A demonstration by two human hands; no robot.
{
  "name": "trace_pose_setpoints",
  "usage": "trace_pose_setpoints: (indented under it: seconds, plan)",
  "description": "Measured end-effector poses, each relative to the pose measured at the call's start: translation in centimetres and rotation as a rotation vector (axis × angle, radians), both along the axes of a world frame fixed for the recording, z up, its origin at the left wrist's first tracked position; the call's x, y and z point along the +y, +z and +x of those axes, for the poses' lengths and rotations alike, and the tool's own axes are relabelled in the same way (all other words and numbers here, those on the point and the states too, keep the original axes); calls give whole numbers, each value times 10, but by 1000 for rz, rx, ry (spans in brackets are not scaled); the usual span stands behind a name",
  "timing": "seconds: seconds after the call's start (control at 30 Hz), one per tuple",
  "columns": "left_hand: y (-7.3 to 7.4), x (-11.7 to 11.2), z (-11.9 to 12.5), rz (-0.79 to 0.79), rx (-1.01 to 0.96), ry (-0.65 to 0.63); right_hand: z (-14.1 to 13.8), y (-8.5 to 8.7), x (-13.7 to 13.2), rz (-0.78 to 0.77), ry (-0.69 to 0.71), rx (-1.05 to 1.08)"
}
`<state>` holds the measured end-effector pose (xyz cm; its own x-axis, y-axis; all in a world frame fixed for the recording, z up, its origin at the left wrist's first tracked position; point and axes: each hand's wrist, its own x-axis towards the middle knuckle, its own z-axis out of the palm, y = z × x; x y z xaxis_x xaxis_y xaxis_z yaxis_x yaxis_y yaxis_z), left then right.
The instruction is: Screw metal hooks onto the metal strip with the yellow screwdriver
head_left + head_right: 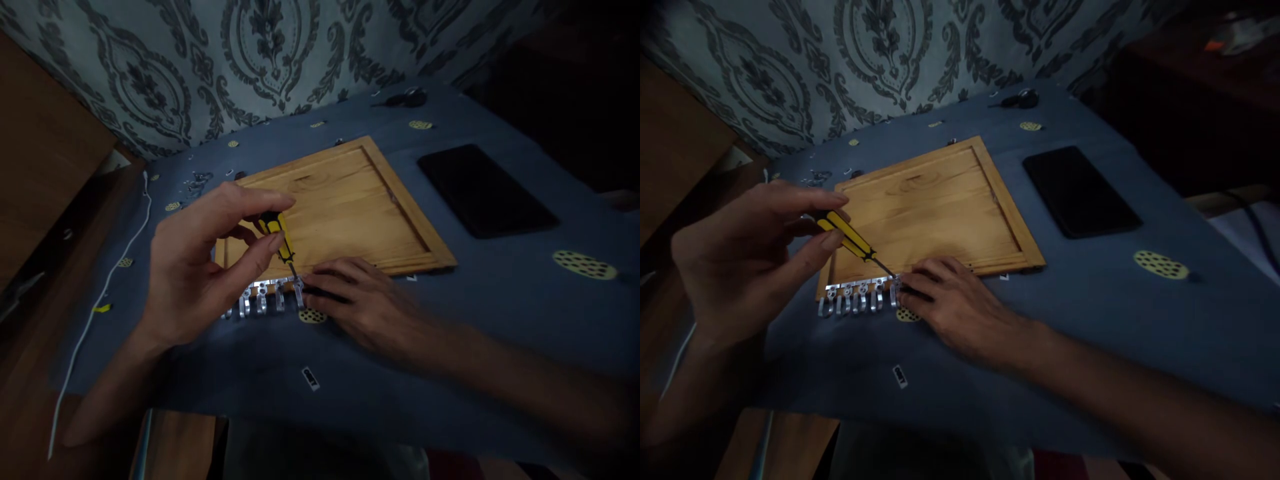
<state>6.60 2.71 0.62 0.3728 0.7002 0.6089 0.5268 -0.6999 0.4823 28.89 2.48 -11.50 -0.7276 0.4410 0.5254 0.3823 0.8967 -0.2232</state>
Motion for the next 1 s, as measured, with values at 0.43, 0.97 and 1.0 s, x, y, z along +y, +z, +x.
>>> trace_pose_setpoints:
  seconds: [0.43, 0.97, 1.0]
  plan:
    - [-3, 2, 0, 78, 10, -12, 0, 1, -1, 10, -11, 19]
    - [4, -2, -5, 30, 7, 34, 0, -3, 0, -13, 15, 33]
    - [4, -2, -6, 34, 7, 40, 1, -3, 0, -10, 12, 30]
